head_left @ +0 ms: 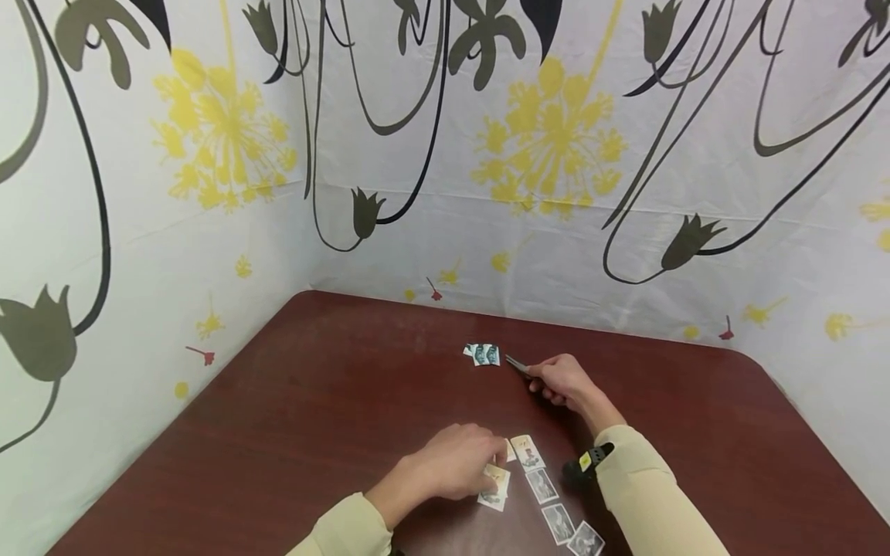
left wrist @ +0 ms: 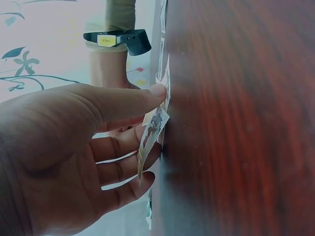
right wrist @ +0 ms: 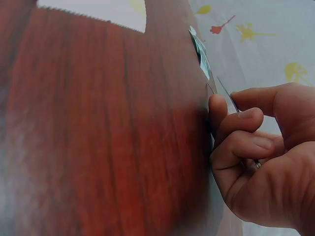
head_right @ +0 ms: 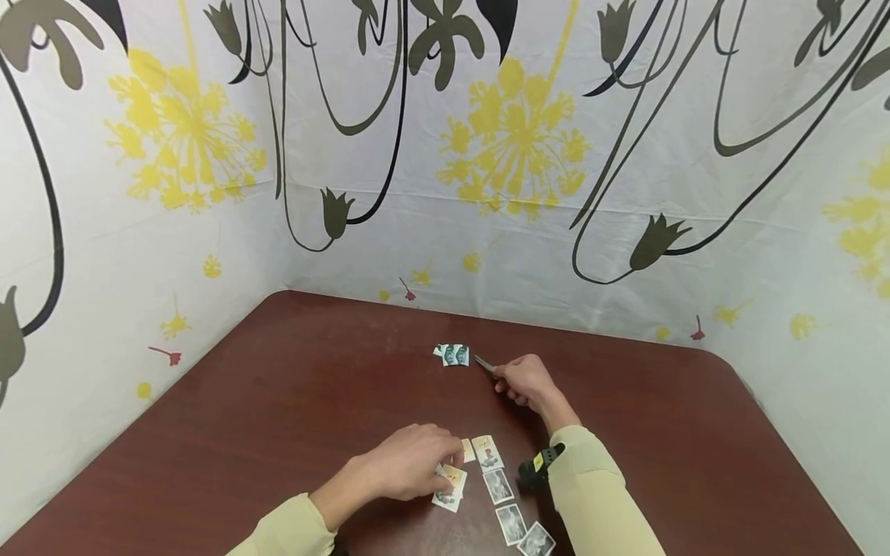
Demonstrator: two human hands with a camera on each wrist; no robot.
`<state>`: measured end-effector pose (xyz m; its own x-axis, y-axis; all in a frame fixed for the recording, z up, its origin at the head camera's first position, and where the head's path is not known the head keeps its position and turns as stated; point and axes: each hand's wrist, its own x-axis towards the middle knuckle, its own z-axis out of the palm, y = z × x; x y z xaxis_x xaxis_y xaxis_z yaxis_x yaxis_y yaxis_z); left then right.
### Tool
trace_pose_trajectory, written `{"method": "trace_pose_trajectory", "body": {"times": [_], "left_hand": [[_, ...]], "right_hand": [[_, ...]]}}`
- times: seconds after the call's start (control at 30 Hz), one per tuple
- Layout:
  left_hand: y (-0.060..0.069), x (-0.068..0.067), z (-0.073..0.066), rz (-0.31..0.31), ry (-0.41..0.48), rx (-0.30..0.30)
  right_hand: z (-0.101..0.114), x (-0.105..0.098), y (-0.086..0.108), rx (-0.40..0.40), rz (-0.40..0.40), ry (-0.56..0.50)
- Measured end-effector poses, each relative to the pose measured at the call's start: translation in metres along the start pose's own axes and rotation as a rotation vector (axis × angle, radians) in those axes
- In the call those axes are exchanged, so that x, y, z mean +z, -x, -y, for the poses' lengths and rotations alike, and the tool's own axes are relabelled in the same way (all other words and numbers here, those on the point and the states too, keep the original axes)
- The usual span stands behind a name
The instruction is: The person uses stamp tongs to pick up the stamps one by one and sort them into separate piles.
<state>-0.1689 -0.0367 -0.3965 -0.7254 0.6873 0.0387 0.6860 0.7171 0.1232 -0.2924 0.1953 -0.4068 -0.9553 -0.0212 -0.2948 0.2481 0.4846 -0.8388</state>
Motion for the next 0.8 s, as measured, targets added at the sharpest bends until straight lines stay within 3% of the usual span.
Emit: {"method": "trace_pose_trajectory", "body": {"times": [0.4, 0.8], "left_hand": [[0.000, 0.001, 0.001, -0.006, 0.021, -0.005], [0.000, 0.000, 0.000, 0.019, 0.046, -0.020]], "right_hand": [[-0.013, -0.012, 0.023, -0.066, 0.051, 0.040], [-0.019, -0.026, 0.050, -0.172, 0.185, 0.125]]}}
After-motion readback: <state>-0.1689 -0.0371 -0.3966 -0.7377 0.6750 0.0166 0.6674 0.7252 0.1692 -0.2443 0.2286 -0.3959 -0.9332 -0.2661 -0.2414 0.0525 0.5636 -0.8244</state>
